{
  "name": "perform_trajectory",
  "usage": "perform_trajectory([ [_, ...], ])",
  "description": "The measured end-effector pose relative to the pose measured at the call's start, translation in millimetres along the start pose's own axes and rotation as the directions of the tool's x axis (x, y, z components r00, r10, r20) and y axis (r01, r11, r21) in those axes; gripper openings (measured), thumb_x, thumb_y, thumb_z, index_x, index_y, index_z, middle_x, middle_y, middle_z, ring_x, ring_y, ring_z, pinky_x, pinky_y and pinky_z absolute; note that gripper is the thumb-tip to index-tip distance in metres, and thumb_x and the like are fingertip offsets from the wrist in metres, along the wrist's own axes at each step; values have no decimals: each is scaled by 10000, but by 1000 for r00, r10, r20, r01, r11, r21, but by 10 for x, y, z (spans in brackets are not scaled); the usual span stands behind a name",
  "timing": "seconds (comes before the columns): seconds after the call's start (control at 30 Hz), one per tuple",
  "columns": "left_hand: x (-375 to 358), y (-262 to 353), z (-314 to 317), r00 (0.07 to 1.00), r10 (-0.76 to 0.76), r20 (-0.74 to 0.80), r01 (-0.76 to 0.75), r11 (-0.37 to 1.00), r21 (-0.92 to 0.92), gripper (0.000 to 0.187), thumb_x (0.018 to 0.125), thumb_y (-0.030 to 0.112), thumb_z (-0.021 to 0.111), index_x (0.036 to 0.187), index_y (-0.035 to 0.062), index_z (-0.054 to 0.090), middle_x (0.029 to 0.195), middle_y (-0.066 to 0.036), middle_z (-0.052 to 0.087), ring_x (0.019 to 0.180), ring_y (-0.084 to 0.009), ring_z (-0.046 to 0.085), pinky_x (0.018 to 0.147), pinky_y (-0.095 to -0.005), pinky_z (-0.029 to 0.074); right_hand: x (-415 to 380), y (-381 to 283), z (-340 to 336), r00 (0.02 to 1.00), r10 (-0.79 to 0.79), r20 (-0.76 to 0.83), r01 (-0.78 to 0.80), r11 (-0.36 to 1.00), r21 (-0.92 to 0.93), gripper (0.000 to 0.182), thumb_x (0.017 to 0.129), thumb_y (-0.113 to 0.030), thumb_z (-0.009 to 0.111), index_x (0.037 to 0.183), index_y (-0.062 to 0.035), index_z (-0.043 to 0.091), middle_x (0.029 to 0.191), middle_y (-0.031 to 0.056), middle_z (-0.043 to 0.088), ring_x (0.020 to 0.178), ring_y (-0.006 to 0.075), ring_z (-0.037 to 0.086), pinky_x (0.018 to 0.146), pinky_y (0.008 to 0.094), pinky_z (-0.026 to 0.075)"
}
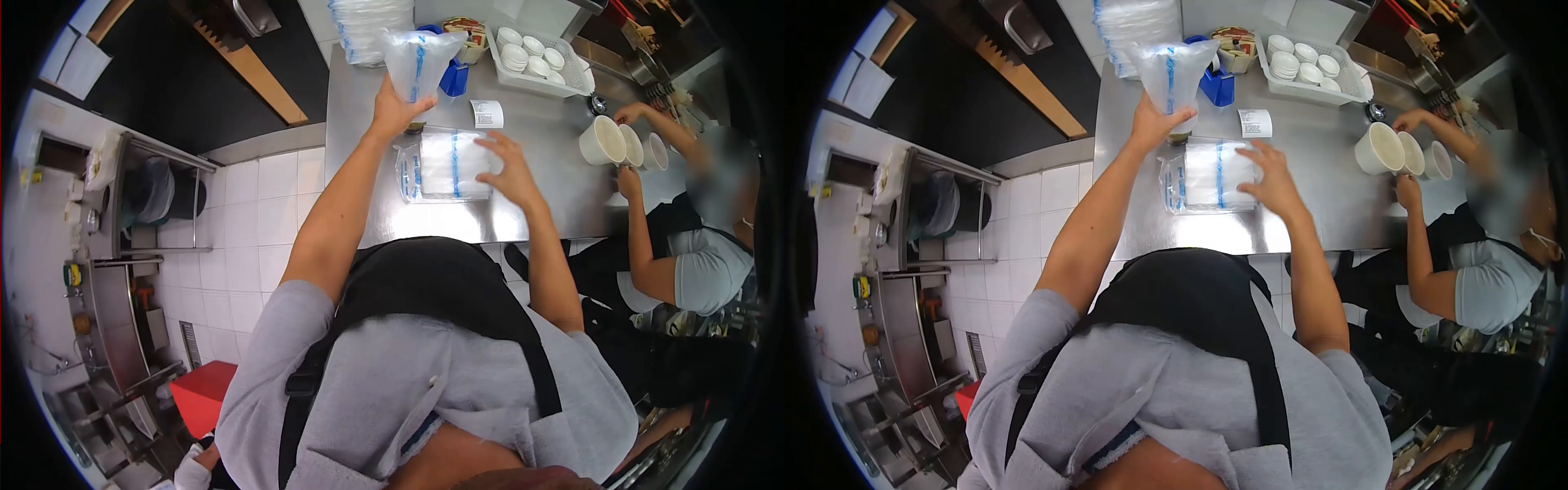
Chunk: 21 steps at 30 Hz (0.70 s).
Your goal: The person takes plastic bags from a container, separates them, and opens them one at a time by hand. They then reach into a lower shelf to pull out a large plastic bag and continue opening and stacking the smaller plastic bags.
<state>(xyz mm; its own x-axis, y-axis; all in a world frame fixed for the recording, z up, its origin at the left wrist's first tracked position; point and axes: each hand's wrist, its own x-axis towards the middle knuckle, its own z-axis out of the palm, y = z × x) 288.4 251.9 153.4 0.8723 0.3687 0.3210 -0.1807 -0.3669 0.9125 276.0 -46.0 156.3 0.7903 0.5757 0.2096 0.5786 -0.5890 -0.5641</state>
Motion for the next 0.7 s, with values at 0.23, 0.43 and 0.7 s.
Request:
perform_trajectory([
  [0.23,-917,-33,162,996,77,-50,-62,966,249,719,753,277,885,1338,21,554,1288,-204,588,1273,-373,520,1109,-454,387,-212,408,746,999,7,-47,-4,998,61,240,876,-152,736,1106,-93,773,1334,106,654,1285,320,537,1094,480,392],
  [0.43,-1197,-152,266,909,96,406,-315,796,516,384,832,176,802,1195,88,715,1254,-141,641,1225,-347,554,1024,-454,439,-166,325,746,992,24,-127,-6,990,144,158,923,-117,688,1024,-35,776,1163,141,728,1146,340,624,1006,448,477],
  [0.7,-1073,-166,161,885,75,460,-259,900,351,110,842,119,788,902,27,780,930,-127,730,975,-326,643,889,-413,504,-128,153,482,999,2,-48,7,985,173,190,934,-129,686,1048,3,763,1140,154,733,1110,336,647,1003,420,481],
])
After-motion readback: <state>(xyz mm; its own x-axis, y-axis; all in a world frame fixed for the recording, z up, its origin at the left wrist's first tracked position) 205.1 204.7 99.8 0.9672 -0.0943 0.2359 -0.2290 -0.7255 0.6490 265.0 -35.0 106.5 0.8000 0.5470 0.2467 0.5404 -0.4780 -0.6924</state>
